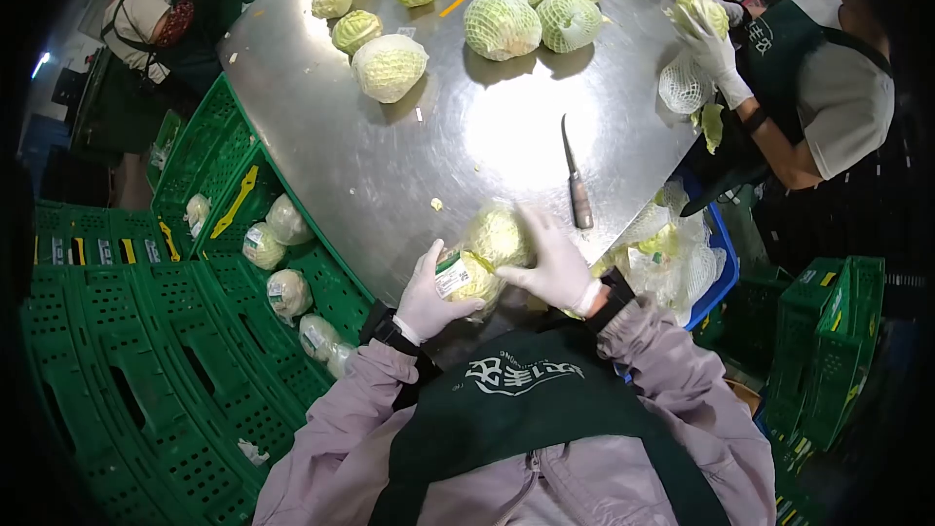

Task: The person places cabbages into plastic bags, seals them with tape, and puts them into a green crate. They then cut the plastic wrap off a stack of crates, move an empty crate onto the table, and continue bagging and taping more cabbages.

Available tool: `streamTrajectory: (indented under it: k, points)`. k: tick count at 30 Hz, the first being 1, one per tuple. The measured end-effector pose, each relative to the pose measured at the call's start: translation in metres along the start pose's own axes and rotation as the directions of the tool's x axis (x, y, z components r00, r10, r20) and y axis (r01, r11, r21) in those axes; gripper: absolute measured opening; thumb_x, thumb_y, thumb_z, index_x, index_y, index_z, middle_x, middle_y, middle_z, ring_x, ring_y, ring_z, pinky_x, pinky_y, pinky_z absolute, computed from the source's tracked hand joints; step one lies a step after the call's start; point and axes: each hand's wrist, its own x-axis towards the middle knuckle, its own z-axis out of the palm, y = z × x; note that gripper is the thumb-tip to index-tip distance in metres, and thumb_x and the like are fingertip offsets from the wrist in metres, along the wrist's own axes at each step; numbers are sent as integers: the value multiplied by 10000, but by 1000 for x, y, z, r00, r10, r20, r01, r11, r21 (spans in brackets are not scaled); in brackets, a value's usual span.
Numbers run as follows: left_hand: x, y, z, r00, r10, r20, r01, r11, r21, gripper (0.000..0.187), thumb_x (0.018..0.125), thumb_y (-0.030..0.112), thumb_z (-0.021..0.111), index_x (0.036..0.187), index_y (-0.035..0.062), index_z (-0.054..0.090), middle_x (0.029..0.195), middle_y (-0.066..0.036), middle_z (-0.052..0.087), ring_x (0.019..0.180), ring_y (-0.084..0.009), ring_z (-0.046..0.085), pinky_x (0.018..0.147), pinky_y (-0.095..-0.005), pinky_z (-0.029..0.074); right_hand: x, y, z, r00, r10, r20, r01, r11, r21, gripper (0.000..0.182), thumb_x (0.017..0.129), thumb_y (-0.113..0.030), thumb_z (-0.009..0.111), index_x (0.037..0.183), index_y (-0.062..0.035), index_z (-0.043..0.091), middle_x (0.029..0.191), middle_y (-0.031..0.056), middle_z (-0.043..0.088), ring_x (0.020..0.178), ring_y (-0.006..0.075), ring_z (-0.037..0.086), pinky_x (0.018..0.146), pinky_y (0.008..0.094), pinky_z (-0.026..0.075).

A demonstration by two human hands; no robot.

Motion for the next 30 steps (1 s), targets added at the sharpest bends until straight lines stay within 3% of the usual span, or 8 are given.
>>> streamTrajectory:
  k: [5,7,10,17,20,22,24,30]
  points:
    - [3,-1,-7,981,-94,170,98,995,-15,1007,599,309,861,1365,-27,301,1280,-185,460,1198,-281,466,1003,-355,385,31,26,14,965,167,205,-182,981,59,974,608,-366,818,1394,-83,316,1208,244,525,1120,364,524,966,383,419]
    - [1,-16,2,978,7,207,129,762,-634,930,637,177,843,1366,-19,298,1275,-150,458,1177,-223,473,1001,-347,389,37,41,16,944,188,273,-237,959,157,973,614,-365,818,1393,-68,316,1222,234,523,1132,340,520,969,376,415]
    - [-7,-7,-1,969,109,223,106,633,-767,883,647,60,818,1363,-6,306,1287,-113,445,1188,-173,443,1003,-330,379,34,64,12,897,182,402,-346,855,387,893,702,-329,777,1398,-29,306,1278,184,506,1162,263,506,983,347,400]
    - [-8,27,-20,916,347,201,40,421,-906,1135,554,248,888,1423,33,191,1378,-125,361,1291,-238,359,1072,-373,291,-7,47,0,820,-89,565,-563,-296,772,642,895,-330,549,1416,-50,298,1414,125,401,1297,239,402,1065,404,342]
    - [-1,34,-25,914,379,143,10,333,-943,1192,566,274,883,1451,60,114,1417,-128,311,1321,-256,329,1077,-405,298,-16,27,7,920,-82,384,-381,-421,823,669,886,-371,553,1415,-53,295,1409,126,407,1291,237,408,1065,404,341]
    - [-1,31,-34,925,368,95,-31,324,-946,1212,581,288,876,1463,74,72,1440,-130,278,1334,-265,314,1077,-422,305,-14,6,-8,939,26,343,-318,-314,895,720,849,-391,592,1405,-39,300,1390,130,423,1278,235,418,1066,391,334]
    - [-3,28,-46,978,102,182,135,359,-923,1159,654,299,828,1470,82,33,1466,-125,216,1326,-277,330,1067,-453,330,-11,1,-24,964,154,214,-235,127,964,786,808,-410,626,1400,-20,287,1365,143,429,1263,239,423,1060,372,329]
    - [9,20,-14,958,40,284,260,297,-919,946,785,406,697,1454,67,121,1445,-97,293,1318,-254,338,1052,-445,345,-2,-24,-37,980,154,126,-183,444,877,898,685,-287,737,1398,-11,267,1317,123,411,1237,223,399,1050,337,312]
